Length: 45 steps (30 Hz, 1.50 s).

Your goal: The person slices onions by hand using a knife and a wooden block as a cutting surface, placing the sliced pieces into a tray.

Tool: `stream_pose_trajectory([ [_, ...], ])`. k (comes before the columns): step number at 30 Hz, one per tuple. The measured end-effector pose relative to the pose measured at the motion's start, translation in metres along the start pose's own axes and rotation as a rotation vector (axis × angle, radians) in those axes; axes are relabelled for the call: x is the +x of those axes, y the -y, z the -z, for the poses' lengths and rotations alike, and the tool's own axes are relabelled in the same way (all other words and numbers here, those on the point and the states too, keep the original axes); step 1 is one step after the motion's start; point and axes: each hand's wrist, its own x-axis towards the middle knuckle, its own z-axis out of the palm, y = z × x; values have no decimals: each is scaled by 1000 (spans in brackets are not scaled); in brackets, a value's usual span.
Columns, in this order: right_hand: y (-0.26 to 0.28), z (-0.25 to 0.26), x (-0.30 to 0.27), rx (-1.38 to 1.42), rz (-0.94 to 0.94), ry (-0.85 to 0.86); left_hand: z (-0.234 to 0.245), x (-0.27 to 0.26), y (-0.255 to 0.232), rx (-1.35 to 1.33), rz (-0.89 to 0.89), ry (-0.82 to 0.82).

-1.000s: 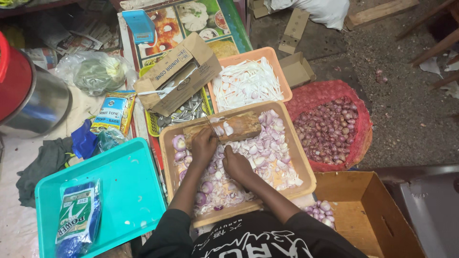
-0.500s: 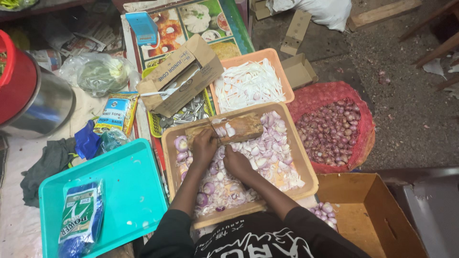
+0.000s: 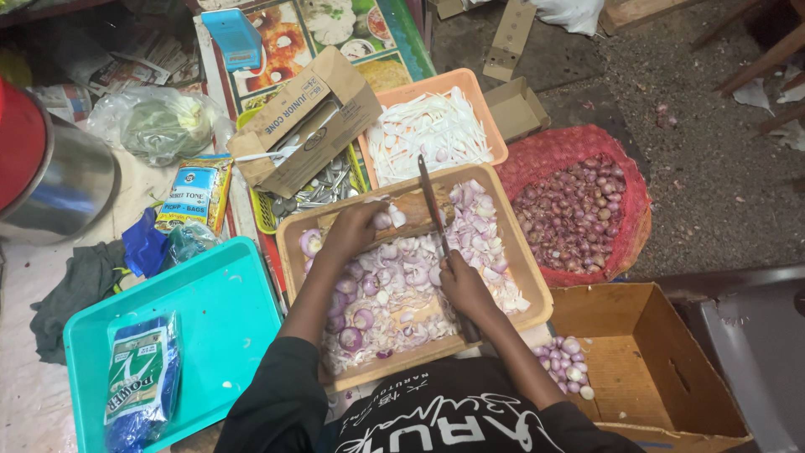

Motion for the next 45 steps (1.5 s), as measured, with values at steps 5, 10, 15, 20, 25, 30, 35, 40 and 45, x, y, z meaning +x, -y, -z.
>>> stream_pose_trajectory([
  [5,-26,4,7,14,-16,-61,-34,6,-10,-92,68,-62],
  [10,-34,5,18,-16,128,-142,-104,20,-41,-468,134,-154],
  [15,-16,1,13,-160,74,16,-80,-12,-23,-416,357,-265],
  [20,0,-12,4,-251,24,196,-4,-66,31,4,394,-618],
  [25,-16,1,-3,-252,-99,77,27,-97,43,-10,458,-426],
  [30,-44,6,6,-234,-69,-146,15,-122,24,-29,642,-215],
  [35,-48,5,6,-167,-52,-202,0,-129,-2,23,652,-57],
  [40,-42,-3,2,-152,-32,-169,-7,-131,-20,110,521,-118],
  [45,-28,-5,6,-98,-30,-136,-12,-90,-33,-54,302,-351],
])
